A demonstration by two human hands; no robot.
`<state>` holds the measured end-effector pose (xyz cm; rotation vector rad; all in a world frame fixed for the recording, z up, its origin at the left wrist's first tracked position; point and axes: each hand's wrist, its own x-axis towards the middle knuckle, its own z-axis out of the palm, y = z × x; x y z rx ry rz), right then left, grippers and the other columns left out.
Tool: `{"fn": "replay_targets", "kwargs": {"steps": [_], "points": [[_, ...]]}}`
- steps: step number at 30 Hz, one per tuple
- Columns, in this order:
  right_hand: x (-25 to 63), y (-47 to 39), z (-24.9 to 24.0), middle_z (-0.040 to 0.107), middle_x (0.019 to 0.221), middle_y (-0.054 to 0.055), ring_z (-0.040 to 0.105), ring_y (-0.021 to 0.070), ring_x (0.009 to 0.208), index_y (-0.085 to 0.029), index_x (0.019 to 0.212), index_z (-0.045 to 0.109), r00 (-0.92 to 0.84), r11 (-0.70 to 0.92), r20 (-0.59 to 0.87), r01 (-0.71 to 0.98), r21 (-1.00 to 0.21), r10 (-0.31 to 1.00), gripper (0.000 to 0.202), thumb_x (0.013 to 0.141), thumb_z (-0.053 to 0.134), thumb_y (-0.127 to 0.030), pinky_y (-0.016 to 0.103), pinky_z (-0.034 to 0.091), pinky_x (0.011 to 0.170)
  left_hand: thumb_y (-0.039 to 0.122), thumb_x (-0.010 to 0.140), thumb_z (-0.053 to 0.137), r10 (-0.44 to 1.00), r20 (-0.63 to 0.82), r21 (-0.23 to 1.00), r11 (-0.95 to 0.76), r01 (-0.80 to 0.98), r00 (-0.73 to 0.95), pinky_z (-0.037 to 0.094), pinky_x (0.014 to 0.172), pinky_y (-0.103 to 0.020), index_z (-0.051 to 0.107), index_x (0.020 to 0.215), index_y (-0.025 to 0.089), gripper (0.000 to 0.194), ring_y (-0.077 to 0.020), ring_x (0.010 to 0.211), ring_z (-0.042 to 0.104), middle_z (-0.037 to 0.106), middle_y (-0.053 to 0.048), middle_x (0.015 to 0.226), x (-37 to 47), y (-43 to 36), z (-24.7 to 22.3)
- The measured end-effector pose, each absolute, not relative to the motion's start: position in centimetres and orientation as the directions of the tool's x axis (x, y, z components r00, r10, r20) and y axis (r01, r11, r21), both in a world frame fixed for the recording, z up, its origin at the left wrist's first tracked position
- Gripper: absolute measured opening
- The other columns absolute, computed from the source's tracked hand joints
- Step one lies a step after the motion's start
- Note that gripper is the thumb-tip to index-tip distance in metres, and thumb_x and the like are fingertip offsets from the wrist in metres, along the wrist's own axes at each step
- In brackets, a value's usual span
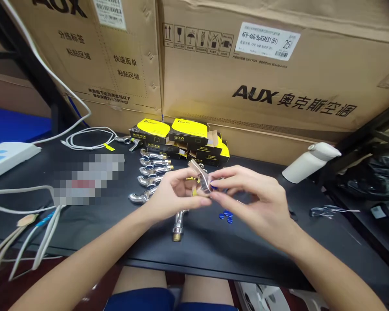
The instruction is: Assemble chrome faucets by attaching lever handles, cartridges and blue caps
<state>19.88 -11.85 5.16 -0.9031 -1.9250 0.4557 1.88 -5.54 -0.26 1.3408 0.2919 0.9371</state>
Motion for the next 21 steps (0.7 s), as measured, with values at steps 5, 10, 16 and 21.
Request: {"fn": "replay_targets", "kwargs": {"steps": [5, 10, 16, 21], "points": [[20.4, -10.2, 3.1, 0.071, 0.097, 0.005, 0.067, 0.0163, 0.08, -0.021, 0.091, 0.072, -0.023, 0.472, 0.475, 0.159, -0.867, 0.88, 0.012, 0.08, 0.071, -0.027, 0.026, 0.056, 0.062, 0.031, 0.079, 0.07, 0.746, 0.248, 0.966, -0.145, -0.212, 0.619, 0.056, 0.066, -0.027, 0.055, 0.117, 0.019, 0.043, -0.0111, 0.071, 0.062, 0.063, -0.006, 0.108, 0.7, -5.4, 1.2], [22.8, -8.9, -0.3, 0.072, 0.083, 0.005, 0.066, 0.0151, 0.072, -0.018, 0.088, 0.072, 0.158, 0.235, 0.223, -0.061, -0.97, 0.962, 0.022, 0.077, 0.073, -0.037, 0.024, 0.055, 0.057, 0.032, 0.092, 0.049, 0.822, 0.287, 0.77, -0.503, 0.392, 0.491, 0.053, 0.08, -0.035, 0.049, 0.128, 0.021, 0.037, -0.02, 0.093, 0.061, 0.061, -0.009, 0.115, -2.7, -6.6, 0.6], [23.8, -9.1, -2.5, 0.072, 0.089, 0.006, 0.066, 0.0144, 0.074, -0.017, 0.084, 0.071, 0.141, 0.132, 0.104, -0.208, -0.969, 0.985, 0.026, 0.071, 0.077, -0.038, 0.022, 0.053, 0.06, 0.003, 0.086, 0.039, 0.569, 0.294, 0.173, -0.822, 0.543, 0.768, 0.037, 0.105, -0.048, 0.058, 0.122, 0.02, 0.043, -0.0274, 0.123, 0.047, 0.054, -0.012, 0.13, -3.2, -7.0, -3.1], [23.9, -9.5, -2.7, 0.071, 0.089, 0.005, 0.065, 0.0126, 0.074, -0.017, 0.085, 0.07, 0.115, 0.108, 0.081, -0.251, -0.962, 0.99, 0.024, 0.074, 0.076, -0.037, 0.021, 0.052, 0.06, 0.013, 0.094, 0.039, 0.47, 0.224, 0.117, -0.883, 0.455, 0.854, 0.046, 0.089, -0.037, 0.064, 0.105, 0.016, 0.028, -0.0214, 0.094, 0.06, 0.066, -0.01, 0.102, -2.2, -5.9, -3.6]]}}
